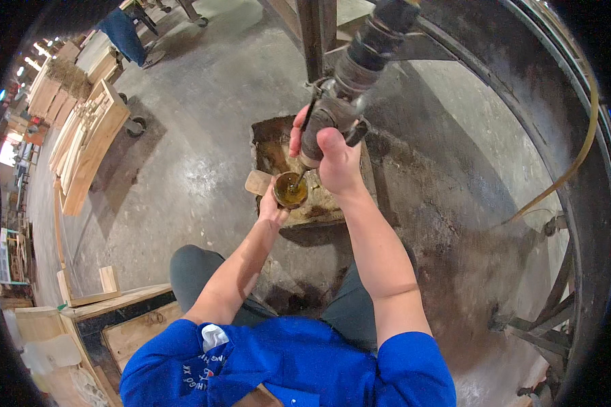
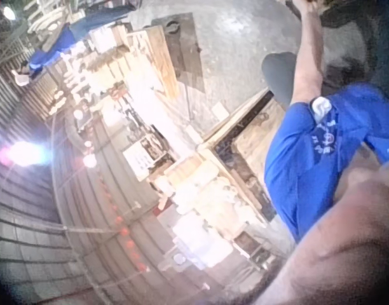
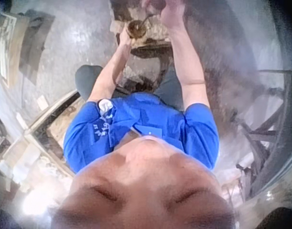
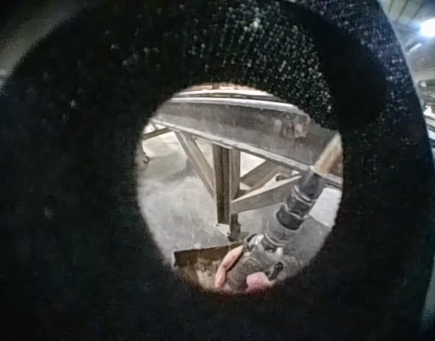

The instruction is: The person applies a liquid finish to wooden chair legs using a brush, then moves to a mixing station to pour liquids into a container and stirs the mixture with a drill-mounted stirrer.

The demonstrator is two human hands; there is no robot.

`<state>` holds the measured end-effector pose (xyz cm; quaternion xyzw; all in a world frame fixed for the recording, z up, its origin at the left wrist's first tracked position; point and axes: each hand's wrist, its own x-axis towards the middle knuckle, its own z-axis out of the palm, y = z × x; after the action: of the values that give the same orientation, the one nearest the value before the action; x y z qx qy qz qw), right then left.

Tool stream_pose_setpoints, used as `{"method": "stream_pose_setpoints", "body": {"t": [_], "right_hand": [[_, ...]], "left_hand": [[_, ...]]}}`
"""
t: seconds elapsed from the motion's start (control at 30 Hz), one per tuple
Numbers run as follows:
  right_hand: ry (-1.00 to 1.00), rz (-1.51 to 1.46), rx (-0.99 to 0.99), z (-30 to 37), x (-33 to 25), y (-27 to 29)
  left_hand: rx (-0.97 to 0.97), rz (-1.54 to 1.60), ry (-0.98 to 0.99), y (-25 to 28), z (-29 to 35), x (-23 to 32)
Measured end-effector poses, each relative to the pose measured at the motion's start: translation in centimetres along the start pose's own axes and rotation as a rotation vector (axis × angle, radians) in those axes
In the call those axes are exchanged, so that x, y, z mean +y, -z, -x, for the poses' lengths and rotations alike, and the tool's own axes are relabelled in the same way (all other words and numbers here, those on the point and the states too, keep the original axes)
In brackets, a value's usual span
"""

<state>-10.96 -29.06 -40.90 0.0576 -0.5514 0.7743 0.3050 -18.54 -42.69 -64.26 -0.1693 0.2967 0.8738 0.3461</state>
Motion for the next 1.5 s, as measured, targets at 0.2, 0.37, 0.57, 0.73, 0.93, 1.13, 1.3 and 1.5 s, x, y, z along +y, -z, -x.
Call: {"method": "stream_pose_setpoints", "body": {"t": [0.2, 0.37, 0.57, 0.73, 0.93, 1.13, 1.3, 1.5], "right_hand": [[0.009, 0.025, 0.002, 0.0, 0.1, 0.2], [0.015, 0.023, 0.006, -0.1, -0.3, 0.0], [0.033, 0.035, 0.016, -0.1, 0.0, 0.2], [0.034, 0.042, 0.018, -0.2, 0.1, 0.1], [0.013, 0.048, 0.06, -0.2, 0.1, 0.2], [0.019, 0.019, 0.09, -0.3, 0.0, 0.5], [0.013, 0.018, 0.107, -0.5, 0.0, 0.9], [0.024, 0.015, 0.135, -0.5, 0.1, 1.6]], "left_hand": [[0.046, -0.065, 0.014, -0.8, 0.7, -0.7], [0.036, -0.107, 0.031, -1.3, 1.6, -0.5], [0.056, -0.124, 0.025, -1.7, 1.7, -0.6], [0.027, -0.087, -0.013, -0.4, 0.9, -0.6], [0.037, -0.051, -0.001, -0.3, 0.5, -0.7], [0.049, -0.06, 0.016, -0.4, 0.4, -0.7], [0.053, -0.059, -0.008, -0.6, 0.3, -0.9], [0.058, -0.053, -0.038, -0.8, 0.6, -0.6]]}}
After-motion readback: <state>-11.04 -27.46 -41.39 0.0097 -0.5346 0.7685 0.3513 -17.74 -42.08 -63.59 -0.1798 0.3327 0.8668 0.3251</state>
